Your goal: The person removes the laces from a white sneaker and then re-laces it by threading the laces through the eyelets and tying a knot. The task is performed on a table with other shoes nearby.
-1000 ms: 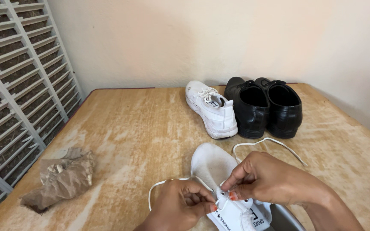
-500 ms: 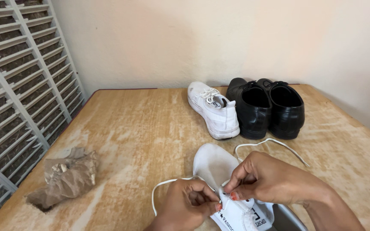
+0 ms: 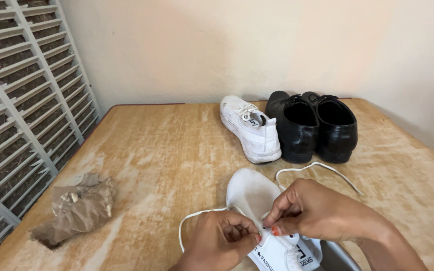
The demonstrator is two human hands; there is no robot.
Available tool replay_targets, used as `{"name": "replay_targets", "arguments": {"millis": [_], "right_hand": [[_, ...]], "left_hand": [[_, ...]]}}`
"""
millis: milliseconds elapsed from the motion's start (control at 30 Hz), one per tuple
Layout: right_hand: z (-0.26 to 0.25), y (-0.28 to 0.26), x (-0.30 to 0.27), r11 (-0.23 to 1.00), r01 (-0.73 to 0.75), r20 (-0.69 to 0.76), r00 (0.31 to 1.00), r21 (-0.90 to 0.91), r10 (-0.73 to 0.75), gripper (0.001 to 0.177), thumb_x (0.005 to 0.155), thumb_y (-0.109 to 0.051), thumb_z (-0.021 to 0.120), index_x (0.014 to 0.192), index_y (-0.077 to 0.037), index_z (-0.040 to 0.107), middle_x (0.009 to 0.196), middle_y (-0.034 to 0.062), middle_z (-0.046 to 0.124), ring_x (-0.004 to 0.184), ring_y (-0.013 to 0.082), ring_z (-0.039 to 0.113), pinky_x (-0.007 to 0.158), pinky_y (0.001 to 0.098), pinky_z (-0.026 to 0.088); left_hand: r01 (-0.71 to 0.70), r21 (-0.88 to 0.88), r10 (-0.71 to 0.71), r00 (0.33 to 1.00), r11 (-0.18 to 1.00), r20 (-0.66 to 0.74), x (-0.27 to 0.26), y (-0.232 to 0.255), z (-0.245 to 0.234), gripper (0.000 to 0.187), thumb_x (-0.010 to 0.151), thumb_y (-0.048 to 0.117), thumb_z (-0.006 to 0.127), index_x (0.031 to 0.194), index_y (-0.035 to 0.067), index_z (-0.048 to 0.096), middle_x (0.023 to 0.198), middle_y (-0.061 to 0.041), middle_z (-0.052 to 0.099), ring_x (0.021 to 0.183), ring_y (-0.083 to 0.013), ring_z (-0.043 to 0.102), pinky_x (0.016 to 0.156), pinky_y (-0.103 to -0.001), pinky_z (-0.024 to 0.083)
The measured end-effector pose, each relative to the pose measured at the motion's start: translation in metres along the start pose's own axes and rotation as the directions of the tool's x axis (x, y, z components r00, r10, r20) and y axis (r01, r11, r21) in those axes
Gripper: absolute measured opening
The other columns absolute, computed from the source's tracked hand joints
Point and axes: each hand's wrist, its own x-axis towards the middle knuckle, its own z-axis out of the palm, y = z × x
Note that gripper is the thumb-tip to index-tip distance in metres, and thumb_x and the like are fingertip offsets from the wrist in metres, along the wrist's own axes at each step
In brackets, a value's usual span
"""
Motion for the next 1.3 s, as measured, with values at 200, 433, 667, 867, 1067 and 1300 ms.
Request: {"name": "replay_targets", "arguments": {"millis": [200,433,667,867,1067,1300], "right_hand": [[-0.002,-0.004,-0.004,0.993,-0.076,0.025,0.997,-0.089,0.079,0.024,0.077,-0.013,0.086,0.099,-0.004,0.082,0.08,0.0064,0.081,0.07,0.012,0.071,0.069,0.0276,0.057],[-0.006,0.012,0.001,0.994,0.086,0.079,0.994,-0.068,-0.081,0.027,0.072,-0.005,0.085,0.098,0.001,0.084,0.078,0.007,0.083,0.069,0.0104,0.074,0.067,0.0263,0.06],[-0.009,0.02,0.008,0.999,0.035,0.122,0.992,0.019,-0.037,0.027,0.074,-0.005,0.084,0.1,0.0,0.084,0.078,0.0055,0.081,0.065,0.0088,0.069,0.062,0.0253,0.055],[-0.009,0.026,0.013,0.994,0.086,0.165,0.982,0.064,-0.096,0.02,0.076,-0.004,0.084,0.094,0.004,0.083,0.075,0.0068,0.078,0.062,0.0086,0.063,0.057,0.0254,0.05],[-0.011,0.029,0.017,0.984,0.117,0.176,0.974,0.138,-0.14,0.019,0.076,-0.002,0.083,0.095,0.003,0.083,0.08,0.0063,0.082,0.067,0.0074,0.07,0.065,0.0228,0.056],[-0.011,0.033,0.02,0.977,0.133,0.167,0.973,0.169,-0.161,0.02,0.077,-0.004,0.085,0.095,0.003,0.083,0.08,0.0059,0.081,0.068,0.0071,0.069,0.066,0.0233,0.055]], "left_hand": [[0.07,0.135,-0.069,0.998,0.988,-0.014,-0.005,0.019,-0.002,0.011,0.072,0.007,0.082,0.08,0.0,0.079,0.071,-0.004,0.077,0.062,-0.0051,0.068,0.058,-0.023,0.054],[0.21,0.239,-0.215,0.977,0.948,-0.008,-0.002,0.019,-0.009,0.013,0.072,0.018,0.085,0.076,0.006,0.083,0.07,-0.004,0.08,0.064,-0.0047,0.071,0.066,-0.02,0.056],[0.133,-0.134,-0.098,0.966,0.982,0.238,0.005,-0.001,-0.017,0.014,0.079,0.006,0.082,0.086,-0.005,0.077,0.078,-0.011,0.078,0.072,-0.012,0.072,0.073,-0.025,0.059],[0.171,-0.384,-0.052,0.952,0.907,0.302,0.009,-0.017,-0.016,0.014,0.083,-0.004,0.079,0.094,-0.008,0.073,0.087,-0.015,0.077,0.078,-0.0165,0.075,0.076,-0.03,0.062],[0.126,-0.269,-0.071,0.976,0.955,0.204,0.014,-0.029,-0.01,0.012,0.082,-0.004,0.082,0.091,-0.006,0.074,0.084,-0.012,0.078,0.077,-0.0147,0.075,0.074,-0.029,0.062],[0.036,-0.064,-0.032,0.998,0.997,0.061,0.008,-0.026,0.002,0.014,0.081,0.001,0.087,0.089,0.0,0.075,0.081,-0.005,0.076,0.073,-0.006,0.068,0.067,-0.022,0.054]]}}
